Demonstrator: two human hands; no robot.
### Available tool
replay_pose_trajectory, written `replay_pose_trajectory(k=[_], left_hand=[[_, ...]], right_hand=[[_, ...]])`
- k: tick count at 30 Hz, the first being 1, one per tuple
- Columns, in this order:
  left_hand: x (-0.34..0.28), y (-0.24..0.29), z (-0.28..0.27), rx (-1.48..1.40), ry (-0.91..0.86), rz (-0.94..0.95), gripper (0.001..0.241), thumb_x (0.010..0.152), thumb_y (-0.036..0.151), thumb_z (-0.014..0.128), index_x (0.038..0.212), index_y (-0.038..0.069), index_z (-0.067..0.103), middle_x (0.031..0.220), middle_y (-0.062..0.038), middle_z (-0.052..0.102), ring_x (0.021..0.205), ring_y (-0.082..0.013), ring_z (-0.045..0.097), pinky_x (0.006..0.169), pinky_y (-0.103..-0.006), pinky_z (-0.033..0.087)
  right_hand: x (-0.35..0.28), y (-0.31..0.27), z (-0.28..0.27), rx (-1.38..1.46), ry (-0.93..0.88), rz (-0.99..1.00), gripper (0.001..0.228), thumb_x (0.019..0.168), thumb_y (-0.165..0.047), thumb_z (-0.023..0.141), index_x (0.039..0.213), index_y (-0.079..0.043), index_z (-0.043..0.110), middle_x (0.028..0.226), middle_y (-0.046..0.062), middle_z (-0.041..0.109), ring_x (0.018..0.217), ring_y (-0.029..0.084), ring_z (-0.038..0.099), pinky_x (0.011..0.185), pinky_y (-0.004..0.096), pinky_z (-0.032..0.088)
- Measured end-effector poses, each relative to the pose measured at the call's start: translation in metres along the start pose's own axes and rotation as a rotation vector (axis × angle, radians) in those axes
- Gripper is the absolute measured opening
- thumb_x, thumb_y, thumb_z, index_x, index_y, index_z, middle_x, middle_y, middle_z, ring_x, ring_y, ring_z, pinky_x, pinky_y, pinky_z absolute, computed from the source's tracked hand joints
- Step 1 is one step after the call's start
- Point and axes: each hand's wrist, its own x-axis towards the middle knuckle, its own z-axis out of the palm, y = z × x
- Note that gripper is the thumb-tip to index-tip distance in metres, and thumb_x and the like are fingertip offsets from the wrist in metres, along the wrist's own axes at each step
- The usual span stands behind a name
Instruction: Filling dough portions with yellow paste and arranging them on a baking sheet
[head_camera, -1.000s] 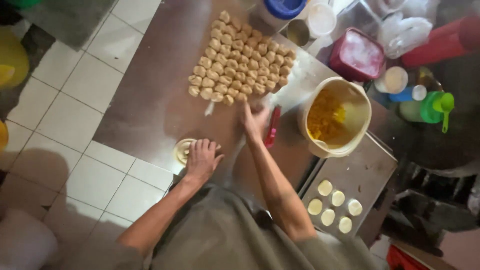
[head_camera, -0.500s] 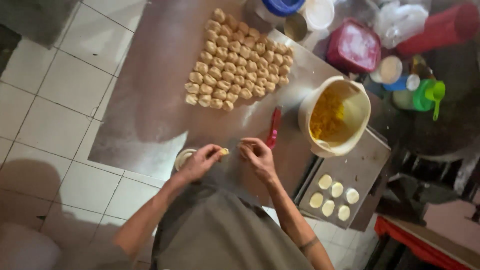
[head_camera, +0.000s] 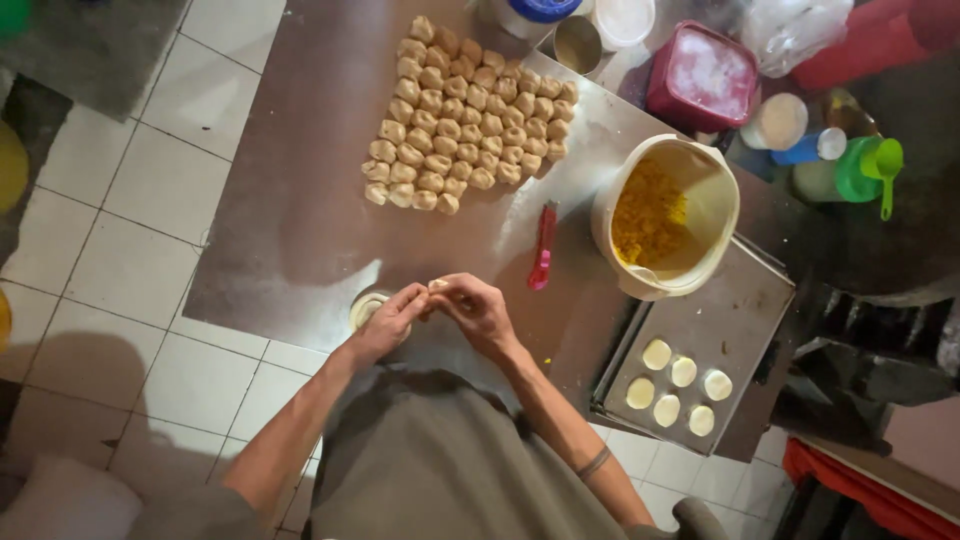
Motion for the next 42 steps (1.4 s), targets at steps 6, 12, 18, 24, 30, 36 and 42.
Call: replay_pose_trajectory(k=[6, 12, 18, 24, 30, 36, 42], left_hand=[[0.003, 0.034, 0.022, 0.888, -0.143, 0.268, 0.028, 0.098, 0.034, 0.063, 0.118, 0.015, 0.061, 0.076, -0.014, 0.072, 0.08, -0.0377, 0.07, 0.088, -0.0515, 0.051], [0.003, 0.027, 0.062, 1.259, -0.017, 0.269, 0.057, 0.093, 0.034, 0.067, 0.145, 0.018, 0.053, 0.127, -0.009, 0.069, 0.123, -0.0339, 0.063, 0.108, -0.056, 0.039], [-0.014, 0.088, 0.182, 0.224, 0.101, 0.084, 0.051, 0.097, 0.037, 0.071, 0.141, 0.012, 0.064, 0.127, -0.012, 0.073, 0.12, -0.0268, 0.069, 0.1, -0.041, 0.055], [-0.037, 0.089, 0.273, 0.132, 0.246, 0.111, 0.056, 0.089, 0.028, 0.082, 0.14, 0.01, 0.066, 0.116, -0.014, 0.077, 0.109, -0.0227, 0.073, 0.093, -0.0366, 0.059], [-0.054, 0.092, 0.329, 0.305, 0.532, 0.228, 0.019, 0.092, 0.025, 0.08, 0.11, 0.018, 0.082, 0.091, -0.003, 0.08, 0.086, -0.0126, 0.076, 0.075, -0.0276, 0.063], [-0.055, 0.097, 0.336, 0.715, 0.353, 0.488, 0.021, 0.088, 0.015, 0.08, 0.107, 0.025, 0.082, 0.083, 0.001, 0.074, 0.083, -0.0164, 0.074, 0.077, -0.0301, 0.06], [-0.06, 0.115, 0.357, 0.92, 0.084, 0.747, 0.063, 0.086, 0.025, 0.08, 0.142, 0.006, 0.059, 0.127, -0.019, 0.065, 0.124, -0.04, 0.059, 0.109, -0.0486, 0.044]], right_hand=[[-0.003, 0.066, -0.038, 0.371, 0.21, 0.345, 0.023, 0.1, -0.022, 0.069, 0.12, -0.009, 0.07, 0.097, 0.01, 0.073, 0.08, 0.017, 0.07, 0.072, 0.032, 0.063], [-0.053, -0.005, -0.085, 0.853, 0.277, 0.338, 0.046, 0.099, -0.012, 0.068, 0.142, -0.001, 0.055, 0.122, 0.015, 0.064, 0.102, 0.02, 0.073, 0.088, 0.03, 0.061], [-0.112, 0.002, -0.119, 1.057, 0.281, 0.264, 0.043, 0.094, -0.002, 0.069, 0.135, -0.002, 0.057, 0.121, 0.021, 0.065, 0.104, 0.027, 0.072, 0.098, 0.038, 0.058], [-0.161, -0.013, -0.165, 0.866, 0.308, 0.142, 0.037, 0.094, -0.003, 0.072, 0.13, -0.001, 0.06, 0.105, 0.018, 0.07, 0.091, 0.025, 0.074, 0.084, 0.038, 0.064], [-0.192, -0.007, -0.194, 0.71, 0.22, 0.078, 0.039, 0.093, -0.005, 0.076, 0.129, 0.004, 0.065, 0.1, 0.018, 0.075, 0.088, 0.019, 0.073, 0.082, 0.037, 0.063], [-0.21, 0.0, -0.226, 0.564, 0.13, -0.04, 0.023, 0.087, -0.002, 0.082, 0.108, 0.004, 0.076, 0.097, 0.015, 0.072, 0.085, 0.015, 0.068, 0.077, 0.034, 0.06], [-0.214, 0.008, -0.235, 0.709, 0.127, 0.025, 0.025, 0.089, -0.002, 0.078, 0.111, 0.003, 0.071, 0.082, 0.007, 0.067, 0.073, 0.011, 0.063, 0.067, 0.026, 0.056]])
